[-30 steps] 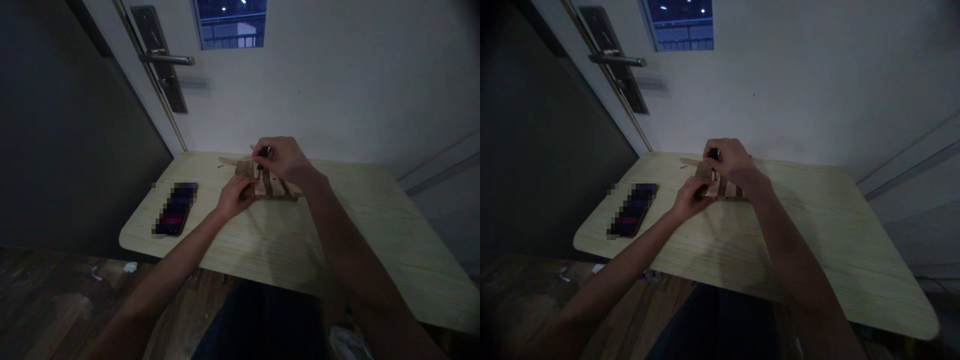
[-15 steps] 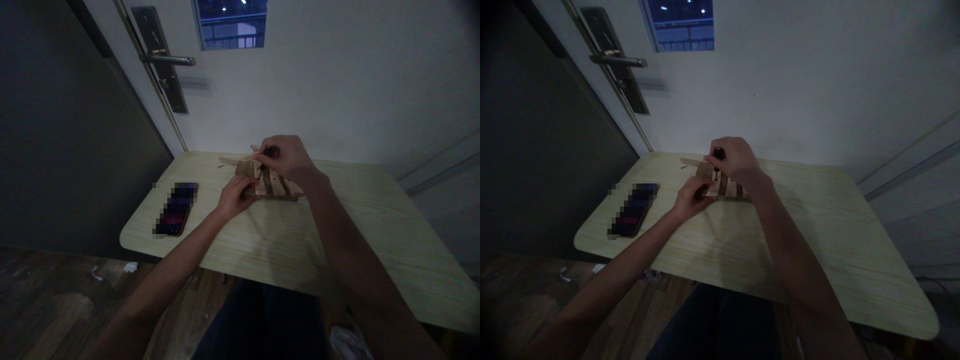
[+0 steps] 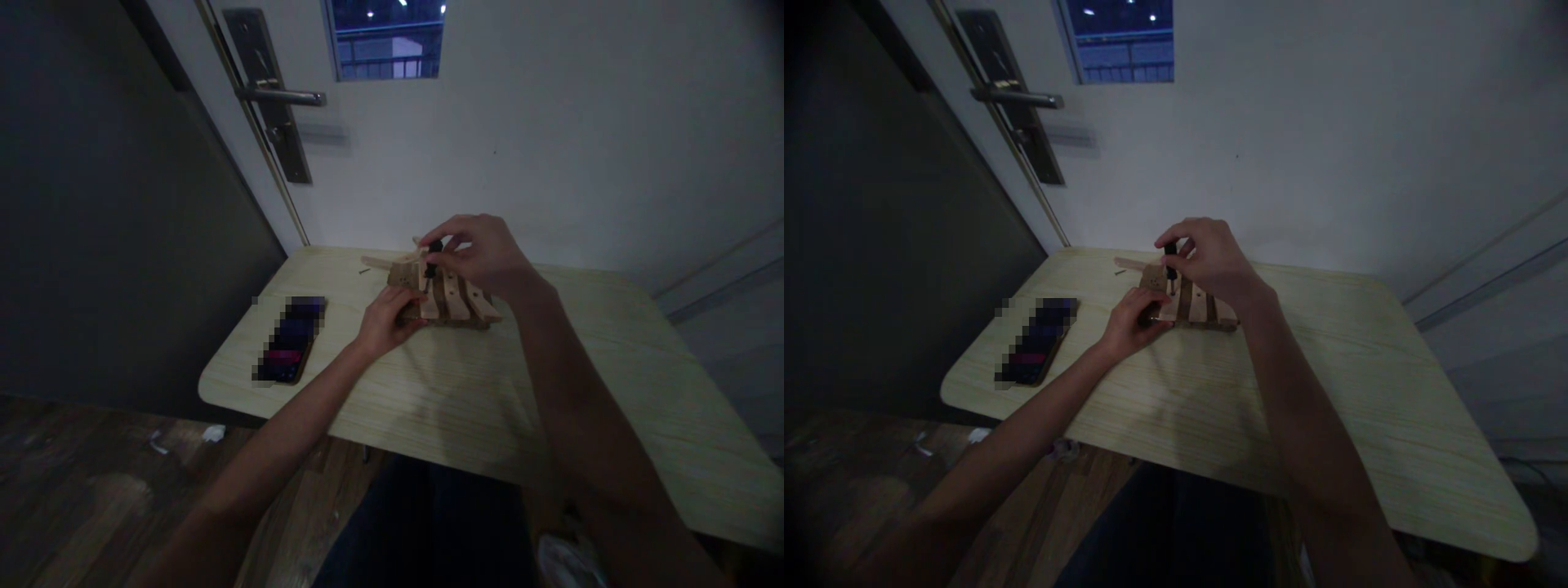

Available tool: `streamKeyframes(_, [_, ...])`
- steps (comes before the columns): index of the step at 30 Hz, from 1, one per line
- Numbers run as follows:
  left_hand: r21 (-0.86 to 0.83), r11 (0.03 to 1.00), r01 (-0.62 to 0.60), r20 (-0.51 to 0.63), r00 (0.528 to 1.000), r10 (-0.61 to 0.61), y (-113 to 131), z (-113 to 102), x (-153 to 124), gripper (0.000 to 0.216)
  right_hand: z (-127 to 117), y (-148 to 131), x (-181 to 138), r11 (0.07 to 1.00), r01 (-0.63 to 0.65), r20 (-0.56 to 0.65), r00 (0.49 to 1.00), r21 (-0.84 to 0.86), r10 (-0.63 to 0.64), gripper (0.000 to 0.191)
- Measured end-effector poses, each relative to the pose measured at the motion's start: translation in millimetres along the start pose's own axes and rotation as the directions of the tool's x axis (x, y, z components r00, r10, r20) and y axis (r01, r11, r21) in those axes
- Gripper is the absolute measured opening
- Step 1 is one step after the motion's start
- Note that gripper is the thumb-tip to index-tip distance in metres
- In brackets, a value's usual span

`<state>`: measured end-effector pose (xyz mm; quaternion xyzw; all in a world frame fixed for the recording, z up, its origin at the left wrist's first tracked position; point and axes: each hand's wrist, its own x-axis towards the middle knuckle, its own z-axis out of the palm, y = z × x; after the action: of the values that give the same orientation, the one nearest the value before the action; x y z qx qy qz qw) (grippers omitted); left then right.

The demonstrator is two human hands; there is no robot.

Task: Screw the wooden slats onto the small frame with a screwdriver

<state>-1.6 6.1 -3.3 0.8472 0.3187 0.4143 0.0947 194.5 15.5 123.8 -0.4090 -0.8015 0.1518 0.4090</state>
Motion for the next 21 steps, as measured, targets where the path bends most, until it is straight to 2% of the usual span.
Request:
streamKeyframes(5, [-0.008,1.0,-0.009,-0.004,1.0,0.009,0,0,0,0.034,1,1,-1,0.999,-0.032,0.018,0.999,-0.025,0.032,0.023])
streamKeyframes(10, [-0.012,1.0,0.0,-0.006,1.0,0.0,0,0,0,0.034,2,1,2,0.99,0.028,-0.038,0.999,-0.141,-0.034,0.016])
streamKeyframes(16, [-0.014,1.0,-0.006,-0.014,1.0,0.006,-1,1,0,0.034,4,5,4,0.984,0.015,-0.079,0.996,-0.175,-0.03,0.042])
streamKeyframes(21, [0.001,1.0,0.002,-0.01,1.0,-0.002,2,0,1,0.033,13,6,1,0.981,-0.048,-0.108,0.994,-0.187,0.028,0.043])
